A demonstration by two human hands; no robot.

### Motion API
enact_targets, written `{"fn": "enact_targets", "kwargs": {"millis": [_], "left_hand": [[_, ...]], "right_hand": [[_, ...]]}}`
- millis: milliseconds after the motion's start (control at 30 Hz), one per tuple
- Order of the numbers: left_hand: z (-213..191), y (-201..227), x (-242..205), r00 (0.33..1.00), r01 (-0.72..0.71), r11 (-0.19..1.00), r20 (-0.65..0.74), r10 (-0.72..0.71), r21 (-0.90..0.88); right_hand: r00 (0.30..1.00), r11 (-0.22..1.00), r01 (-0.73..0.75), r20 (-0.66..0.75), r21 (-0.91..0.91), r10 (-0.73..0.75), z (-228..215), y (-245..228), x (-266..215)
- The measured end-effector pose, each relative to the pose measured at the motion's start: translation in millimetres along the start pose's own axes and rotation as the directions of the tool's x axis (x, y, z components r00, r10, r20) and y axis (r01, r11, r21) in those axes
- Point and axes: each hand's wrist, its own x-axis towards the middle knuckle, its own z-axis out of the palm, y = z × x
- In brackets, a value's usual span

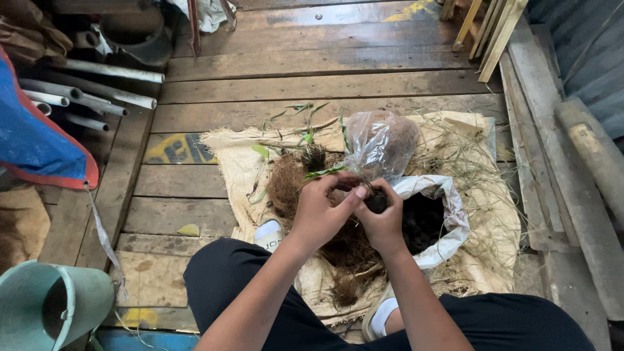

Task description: The person sits on a wooden floor and repeatedly packs soil around small plant seedlings by hand. They scoop soil from a white sack, wrap it around the root ball of each seedling, and place the wrapped seedling into a clear plastic bag.

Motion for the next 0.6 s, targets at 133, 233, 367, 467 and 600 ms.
{"fn": "enact_targets", "kwargs": {"millis": [133,233,367,467,600], "left_hand": [[0.4,0.2,-1.8,0.994,-0.099,0.988,-0.034,0.104,0.122],[1.3,-1.1,-2.1,0.989,-0.127,0.986,-0.064,0.134,0.107],[2.1,-3.1,-2.2,0.984,-0.130,0.990,-0.114,0.136,0.062],[2.0,-3.6,-3.9,0.990,-0.103,0.993,-0.091,0.108,0.055],[4.2,-1.6,-4.0,0.981,-0.190,0.982,-0.043,0.190,0.005]], "right_hand": [[0.998,0.995,0.066,0.003,0.080,-0.066,7.4,-19.9,0.3],[0.997,0.973,-0.005,0.078,0.231,-0.014,9.4,-32.3,1.5],[0.989,0.826,-0.128,0.135,0.549,0.064,13.0,-33.2,0.0],[0.988,0.800,-0.141,0.138,0.583,0.074,8.6,-23.5,-0.7],[0.990,0.785,-0.122,0.131,0.607,0.053,3.1,-7.9,-1.9]]}}
